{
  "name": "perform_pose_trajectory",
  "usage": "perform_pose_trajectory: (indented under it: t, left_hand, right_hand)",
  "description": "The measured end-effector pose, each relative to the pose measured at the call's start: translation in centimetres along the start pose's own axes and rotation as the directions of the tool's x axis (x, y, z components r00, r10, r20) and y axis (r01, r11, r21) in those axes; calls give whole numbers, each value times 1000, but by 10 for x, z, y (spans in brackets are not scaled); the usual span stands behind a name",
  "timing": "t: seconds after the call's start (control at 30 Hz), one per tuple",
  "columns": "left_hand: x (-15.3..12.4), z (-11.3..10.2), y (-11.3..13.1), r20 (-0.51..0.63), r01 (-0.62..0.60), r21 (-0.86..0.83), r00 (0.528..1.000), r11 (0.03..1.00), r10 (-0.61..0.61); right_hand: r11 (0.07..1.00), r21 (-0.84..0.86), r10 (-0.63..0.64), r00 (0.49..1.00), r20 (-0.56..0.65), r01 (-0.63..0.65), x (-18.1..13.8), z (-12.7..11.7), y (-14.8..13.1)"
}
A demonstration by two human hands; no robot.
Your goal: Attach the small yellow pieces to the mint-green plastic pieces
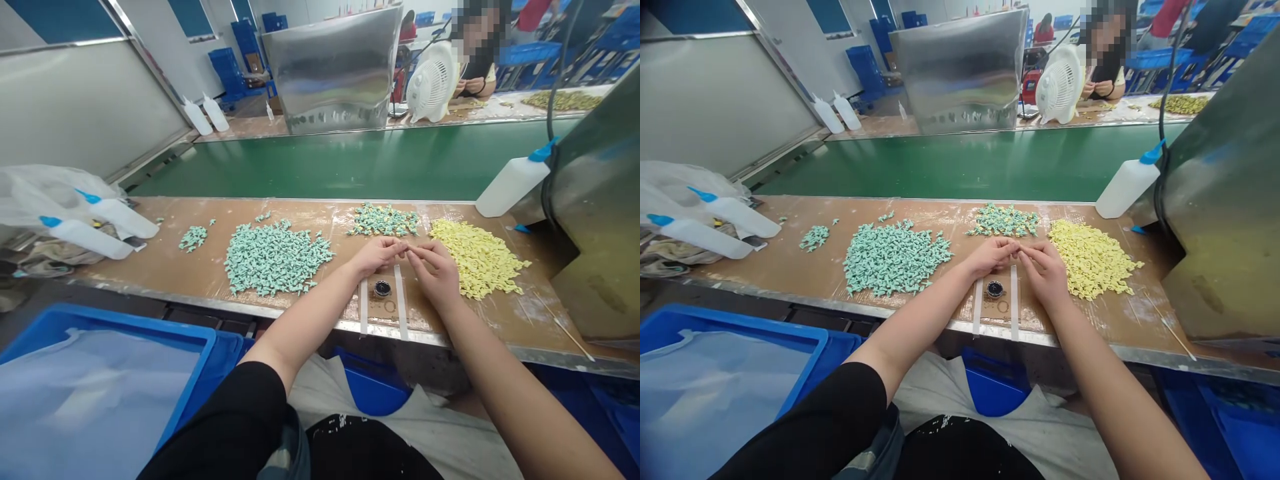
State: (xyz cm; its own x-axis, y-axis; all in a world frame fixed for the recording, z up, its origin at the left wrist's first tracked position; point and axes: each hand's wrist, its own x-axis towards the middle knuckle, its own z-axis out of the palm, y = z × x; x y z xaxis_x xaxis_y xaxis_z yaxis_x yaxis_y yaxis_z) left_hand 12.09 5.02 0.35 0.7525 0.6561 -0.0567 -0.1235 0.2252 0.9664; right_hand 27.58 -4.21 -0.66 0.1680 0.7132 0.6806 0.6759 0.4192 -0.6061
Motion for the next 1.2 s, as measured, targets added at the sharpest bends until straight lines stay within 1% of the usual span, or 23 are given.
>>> perform_pose_trajectory:
  t: [0.13,0.2,0.27,0.33,0.47,0.53,0.57,0.6,0.63,0.67,0.7,0.73,0.77,0.8,0.83,0.87,0.9,0.97,1.03,1.1,1.2]
  left_hand:
    - [-4,-5,5,134,4,73,991,997,-14]
    - [-6,-7,8,198,32,84,979,996,-48]
    - [-8,-8,8,231,58,99,970,993,-80]
    - [-8,-8,7,249,63,124,964,990,-93]
    - [-10,-7,6,260,26,212,962,977,-82]
    - [-14,-6,11,244,-7,303,967,953,-70]
    - [-18,-6,17,217,-33,377,975,926,-54]
    - [-22,-6,24,166,-55,475,986,878,-28]
    - [-28,-7,32,92,-59,595,996,802,5]
    - [-34,-9,42,-4,-26,721,999,692,42]
    - [-41,-12,51,-116,58,833,991,550,71]
    - [-49,-17,59,-222,175,906,972,385,82]
    - [-56,-22,66,-316,294,931,946,214,74]
    - [-62,-28,71,-385,382,922,921,60,55]
    - [-67,-34,74,-431,433,899,902,-63,34]
    - [-72,-39,75,-460,456,876,888,-156,10]
    - [-75,-43,75,-471,457,863,882,-216,-12]
    - [-78,-49,72,-466,438,856,884,-275,-44]
    - [-77,-50,70,-453,421,860,890,-287,-53]
    - [-73,-48,70,-439,418,870,898,-262,-25]
    - [-65,-41,72,-400,397,901,916,-173,22]
  right_hand:
    - [995,73,64,998,-11,-63,1,-4,2]
    - [987,139,73,996,43,-78,2,-6,4]
    - [977,194,72,992,108,-92,2,-8,6]
    - [968,231,65,987,147,-98,3,-9,8]
    - [954,285,47,985,165,-93,4,-10,7]
    - [944,313,44,981,188,-102,5,-11,4]
    - [939,328,41,979,201,-106,5,-12,3]
    - [934,340,36,976,213,-109,5,-13,1]
    - [931,349,29,974,225,-108,5,-14,0]
    - [929,355,18,971,240,-105,4,-15,-2]
    - [928,359,3,966,259,-100,4,-16,-3]
    - [927,363,-18,959,284,-90,3,-17,-4]
    - [927,368,-46,949,313,-76,3,-17,-5]
    - [925,375,-78,936,342,-60,2,-18,-6]
    - [922,384,-114,922,371,-41,1,-18,-7]
    - [920,392,-148,905,398,-22,1,-18,-8]
    - [917,399,-181,888,423,-4,0,-18,-9]
    - [909,416,-242,853,462,32,-1,-18,-9]
    - [898,434,-298,824,481,72,-1,-17,-9]
    - [889,444,-342,808,480,112,-2,-17,-8]
    - [887,435,-373,794,480,154,-3,-18,-8]
